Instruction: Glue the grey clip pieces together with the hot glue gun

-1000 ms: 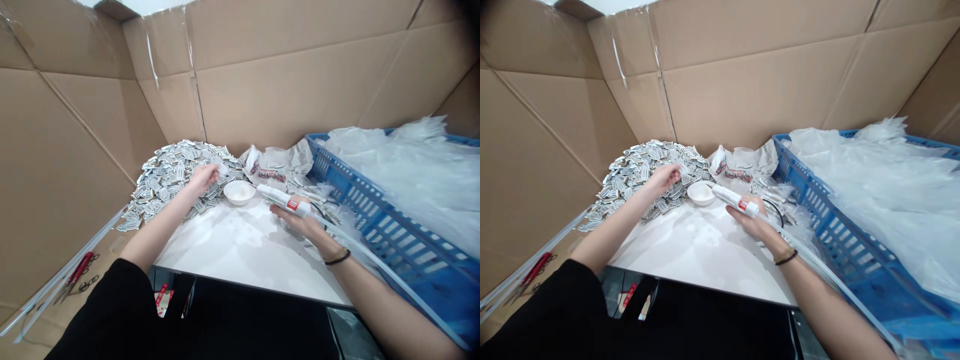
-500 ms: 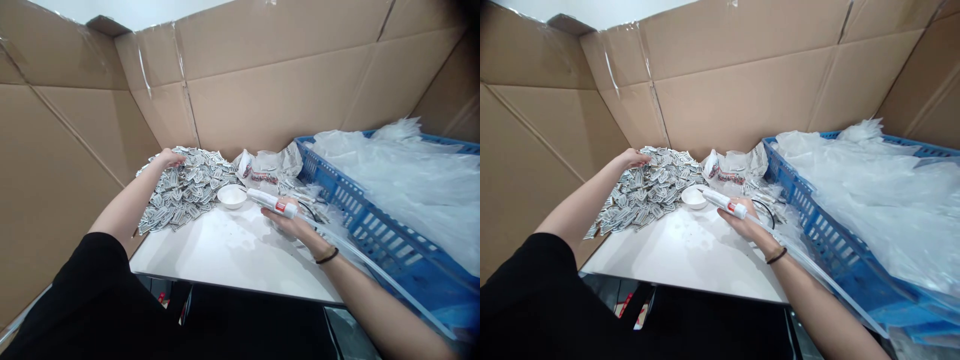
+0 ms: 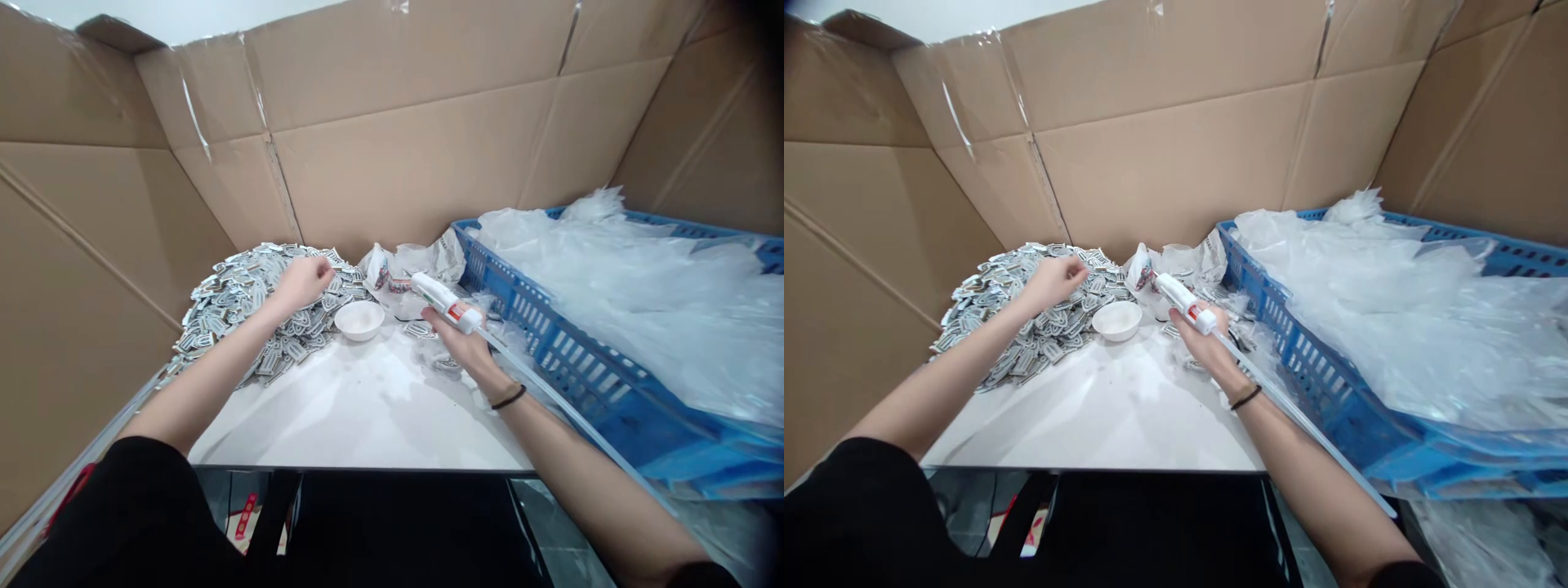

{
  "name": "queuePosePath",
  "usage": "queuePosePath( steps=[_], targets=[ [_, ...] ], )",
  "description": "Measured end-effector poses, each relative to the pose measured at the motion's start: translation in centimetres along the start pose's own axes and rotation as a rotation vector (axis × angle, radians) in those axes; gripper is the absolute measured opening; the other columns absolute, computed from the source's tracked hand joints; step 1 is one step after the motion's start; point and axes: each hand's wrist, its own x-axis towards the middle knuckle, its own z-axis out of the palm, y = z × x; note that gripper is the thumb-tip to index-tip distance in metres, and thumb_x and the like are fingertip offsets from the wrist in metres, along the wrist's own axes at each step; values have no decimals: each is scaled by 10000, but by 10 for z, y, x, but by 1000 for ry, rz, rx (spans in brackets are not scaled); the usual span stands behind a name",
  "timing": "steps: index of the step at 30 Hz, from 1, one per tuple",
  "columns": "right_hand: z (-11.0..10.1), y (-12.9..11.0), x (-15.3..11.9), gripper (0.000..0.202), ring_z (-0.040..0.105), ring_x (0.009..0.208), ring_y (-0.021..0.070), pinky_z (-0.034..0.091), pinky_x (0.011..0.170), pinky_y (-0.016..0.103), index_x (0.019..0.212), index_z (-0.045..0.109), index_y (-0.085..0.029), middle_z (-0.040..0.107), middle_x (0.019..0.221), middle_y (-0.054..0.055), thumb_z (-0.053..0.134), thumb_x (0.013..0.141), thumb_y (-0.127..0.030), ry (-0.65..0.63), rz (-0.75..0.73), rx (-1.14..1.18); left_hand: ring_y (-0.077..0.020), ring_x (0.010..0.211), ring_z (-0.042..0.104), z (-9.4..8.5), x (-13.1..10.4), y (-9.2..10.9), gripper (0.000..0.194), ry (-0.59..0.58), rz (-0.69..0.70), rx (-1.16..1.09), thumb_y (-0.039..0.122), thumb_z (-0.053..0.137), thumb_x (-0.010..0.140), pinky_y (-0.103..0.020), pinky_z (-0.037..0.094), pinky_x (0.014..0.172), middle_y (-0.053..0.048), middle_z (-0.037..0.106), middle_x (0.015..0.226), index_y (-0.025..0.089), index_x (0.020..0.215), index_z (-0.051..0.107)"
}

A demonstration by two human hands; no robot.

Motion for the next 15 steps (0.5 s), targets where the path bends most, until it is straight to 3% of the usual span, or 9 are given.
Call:
queuePosePath(
  steps=[4, 7, 11, 15],
  targets=[
    [-5, -1, 4, 298, 481, 538, 187, 378, 494, 337, 718, 540, -239, 562, 624, 21, 660, 793, -502, 128, 94, 101, -229, 764, 627, 42, -19, 39, 195, -163, 194, 39, 230, 561, 879, -278, 416, 713, -70, 712, 815, 203, 770, 720],
    [-7, -3, 6, 295, 481, 538, 183, 382, 491, 332, 746, 554, -232, 561, 624, 20, 642, 811, -505, 139, 89, 97, -277, 904, 657, 63, -29, 53, 208, -166, 272, 17, 235, 539, 895, -326, 447, 798, -114, 726, 942, 195, 849, 737],
    [-6, -2, 6, 328, 509, 576, 182, 390, 517, 315, 688, 529, -225, 570, 635, 29, 661, 800, -503, 120, 45, 67, -320, 1110, 620, 76, -40, 44, 266, -66, 375, 64, 241, 472, 942, -423, 421, 975, -170, 700, 1117, 169, 1023, 715],
    [-4, 0, 4, 326, 515, 596, 178, 375, 539, 305, 648, 499, -216, 564, 634, 37, 645, 815, -454, 91, -2, 30, -307, 1267, 550, 71, -46, 11, 346, 44, 366, 170, 264, 395, 986, -452, 365, 1085, -169, 660, 1273, 161, 1151, 681]
  ],
)
